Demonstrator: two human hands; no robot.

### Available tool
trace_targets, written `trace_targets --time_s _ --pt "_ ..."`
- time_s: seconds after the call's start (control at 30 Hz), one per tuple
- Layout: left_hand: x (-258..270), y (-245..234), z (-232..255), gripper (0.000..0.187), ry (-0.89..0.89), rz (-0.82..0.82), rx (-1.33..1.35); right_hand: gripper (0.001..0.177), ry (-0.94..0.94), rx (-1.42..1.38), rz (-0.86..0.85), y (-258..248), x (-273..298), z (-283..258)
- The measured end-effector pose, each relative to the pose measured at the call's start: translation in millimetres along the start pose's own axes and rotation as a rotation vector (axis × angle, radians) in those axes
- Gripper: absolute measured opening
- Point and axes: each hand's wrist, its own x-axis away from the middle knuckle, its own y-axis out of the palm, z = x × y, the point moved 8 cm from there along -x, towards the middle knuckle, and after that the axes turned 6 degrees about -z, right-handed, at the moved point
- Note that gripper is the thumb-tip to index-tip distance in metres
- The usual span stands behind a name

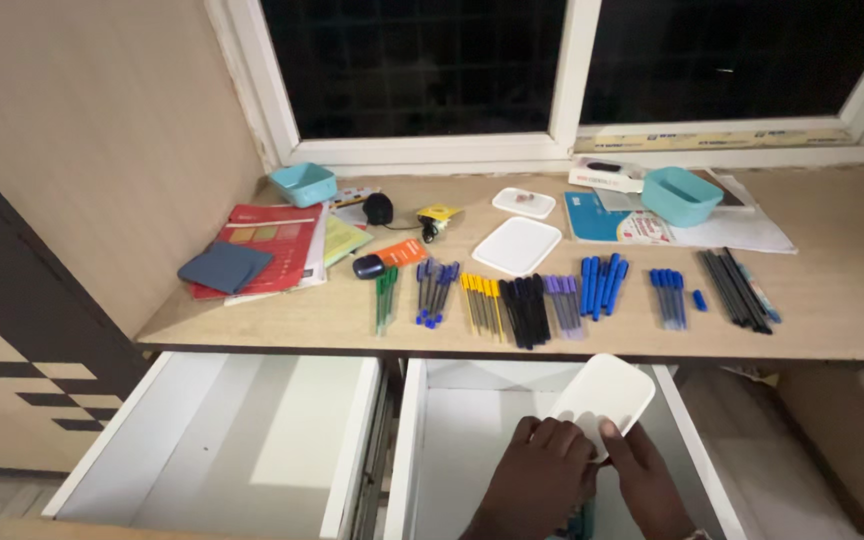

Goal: The person organizes stationery items on a desk by sorting pens by color and placing them into a drawer. They also move a computer mouse, a small container, and a yellow packet into the drawer.

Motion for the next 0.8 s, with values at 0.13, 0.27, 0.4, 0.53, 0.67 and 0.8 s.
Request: trace_targets --time_s 0.13,0.27,0.4,0.53,0.67,0.8 --pt "-1.1 10.3 2.7 0.017 -0.035 -0.129 0.073 0.046 0.010 0.210 0.104 -15.2 0.6 12.2" --pt "9.1 4.7 -35.0 0.018 -0.350 0.002 0.214 0.048 -0.037 0.013 -0.018 -4.5 -1.4 12.4" --pt "33.7 31.2 -91.5 0.042 -0.811 -0.090 0.261 0.062 0.139 0.277 -0.003 -3.7 -8.8 28.6" --pt "58.0 77.0 -116.4 0.048 -1.064 -0.200 0.423 0.076 0.023 0.508 0.046 -7.0 -15.8 24.3" --pt "60.4 95.4 -119.6 0.047 -1.062 -0.187 0.514 0.080 0.104 0.677 0.032 -13.2 -4.4 17.1" --pt "51.8 88.7 -107.6 0.048 -1.033 -0.210 0.554 0.074 0.129 0.741 -0.010 -5.6 3.3 5.7"
